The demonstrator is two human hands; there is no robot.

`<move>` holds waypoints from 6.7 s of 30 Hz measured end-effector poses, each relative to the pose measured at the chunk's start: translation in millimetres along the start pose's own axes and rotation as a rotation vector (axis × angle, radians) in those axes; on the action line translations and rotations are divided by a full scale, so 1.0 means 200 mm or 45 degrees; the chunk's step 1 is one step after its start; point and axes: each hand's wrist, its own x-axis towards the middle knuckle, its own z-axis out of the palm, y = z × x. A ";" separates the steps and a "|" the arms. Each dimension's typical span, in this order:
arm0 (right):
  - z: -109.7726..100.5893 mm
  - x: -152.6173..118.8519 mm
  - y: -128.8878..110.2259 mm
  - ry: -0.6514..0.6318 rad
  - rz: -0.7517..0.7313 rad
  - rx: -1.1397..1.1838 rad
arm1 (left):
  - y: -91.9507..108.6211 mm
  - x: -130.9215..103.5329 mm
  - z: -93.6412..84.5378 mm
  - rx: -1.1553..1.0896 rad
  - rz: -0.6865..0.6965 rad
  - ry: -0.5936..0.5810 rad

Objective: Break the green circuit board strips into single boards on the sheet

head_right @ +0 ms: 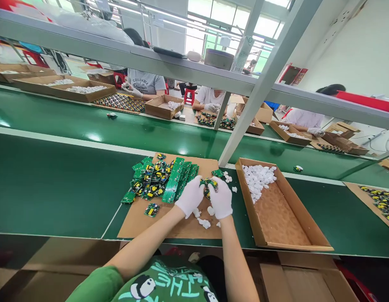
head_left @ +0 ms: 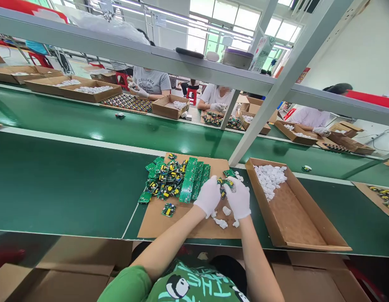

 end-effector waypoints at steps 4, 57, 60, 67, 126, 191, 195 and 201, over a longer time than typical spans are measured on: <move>-0.01 0.05 0.09 -0.054 0.025 -0.083 | 0.04 -0.02 -0.04 0.087 0.185 0.010; -0.09 0.09 0.01 -0.527 -0.038 0.408 | -0.05 -0.20 -0.08 -0.050 -0.299 0.081; -0.12 0.08 -0.01 -0.420 -0.043 0.338 | -0.03 -0.18 -0.05 -0.056 -0.329 0.108; -0.12 0.15 0.00 -0.308 0.087 0.497 | -0.01 -0.20 -0.07 -0.255 -0.309 0.090; 0.04 0.09 0.03 0.009 0.089 -0.032 | 0.01 0.07 -0.02 0.261 0.047 0.177; 0.07 0.08 -0.18 0.377 -0.071 -0.303 | -0.02 0.10 -0.13 -0.221 0.020 0.273; 0.08 0.08 -0.18 0.437 -0.173 -0.375 | -0.02 0.10 -0.13 -0.204 0.005 0.279; 0.10 0.09 -0.15 0.740 -0.547 -0.457 | -0.02 0.10 -0.12 -0.182 0.003 0.301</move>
